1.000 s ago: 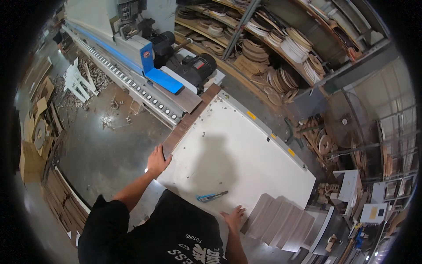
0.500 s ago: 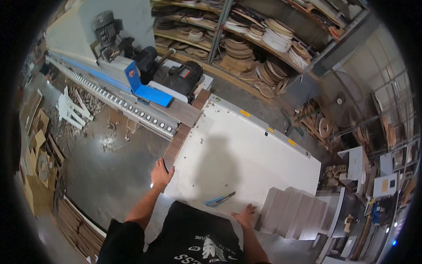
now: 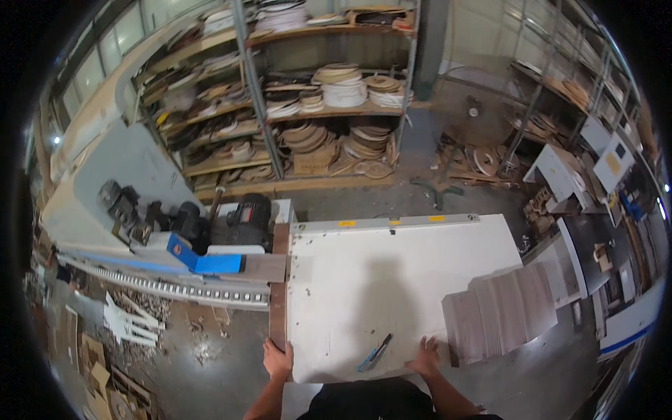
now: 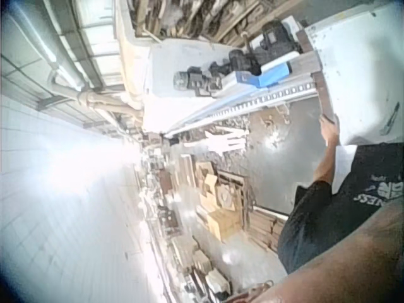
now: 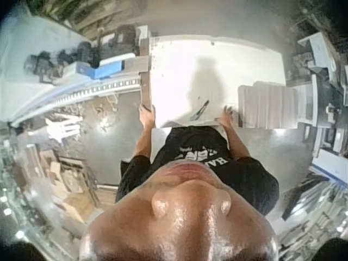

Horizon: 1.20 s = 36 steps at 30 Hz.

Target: Trimming the edges of wood furniture panels using a utility knife and stacking them in a manufacturing facility.

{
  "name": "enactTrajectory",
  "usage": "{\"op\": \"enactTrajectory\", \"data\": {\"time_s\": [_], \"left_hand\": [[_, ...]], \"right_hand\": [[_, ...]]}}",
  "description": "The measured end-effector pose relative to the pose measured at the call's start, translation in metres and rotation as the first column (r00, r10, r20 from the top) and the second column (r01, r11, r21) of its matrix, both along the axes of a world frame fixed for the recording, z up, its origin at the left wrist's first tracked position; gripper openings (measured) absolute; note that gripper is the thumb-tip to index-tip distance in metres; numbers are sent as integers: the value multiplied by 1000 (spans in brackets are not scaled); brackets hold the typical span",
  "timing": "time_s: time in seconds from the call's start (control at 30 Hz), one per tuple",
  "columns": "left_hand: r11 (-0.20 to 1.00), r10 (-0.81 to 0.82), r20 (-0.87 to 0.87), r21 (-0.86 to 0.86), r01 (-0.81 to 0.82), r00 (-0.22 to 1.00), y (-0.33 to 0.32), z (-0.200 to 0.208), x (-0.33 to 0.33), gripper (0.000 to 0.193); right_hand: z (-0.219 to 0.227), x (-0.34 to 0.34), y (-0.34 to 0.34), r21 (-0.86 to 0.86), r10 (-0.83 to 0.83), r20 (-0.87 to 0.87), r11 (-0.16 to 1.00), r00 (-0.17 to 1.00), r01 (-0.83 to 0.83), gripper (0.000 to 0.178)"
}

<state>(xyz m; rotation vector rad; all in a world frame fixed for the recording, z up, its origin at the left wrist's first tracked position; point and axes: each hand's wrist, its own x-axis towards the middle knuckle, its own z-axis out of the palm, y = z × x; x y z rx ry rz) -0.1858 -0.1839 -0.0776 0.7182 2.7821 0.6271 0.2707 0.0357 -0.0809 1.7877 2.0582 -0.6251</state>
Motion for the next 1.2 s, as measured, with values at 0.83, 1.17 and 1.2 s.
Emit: {"op": "enactTrajectory", "data": {"time_s": [0.83, 1.17, 1.2], "left_hand": [[998, 10, -58, -63, -13, 998, 0, -20, 0, 94], [998, 34, -41, -54, -37, 999, 8, -11, 2, 91], [997, 23, -27, -71, -25, 999, 9, -8, 2, 91]], "right_hand": [[-84, 42, -16, 139, 80, -419, 990, 905, -23, 158], [-84, 39, -14, 97, 82, -394, 994, 916, -47, 162], [-84, 39, -17, 125, 94, -391, 991, 915, -49, 163]]}}
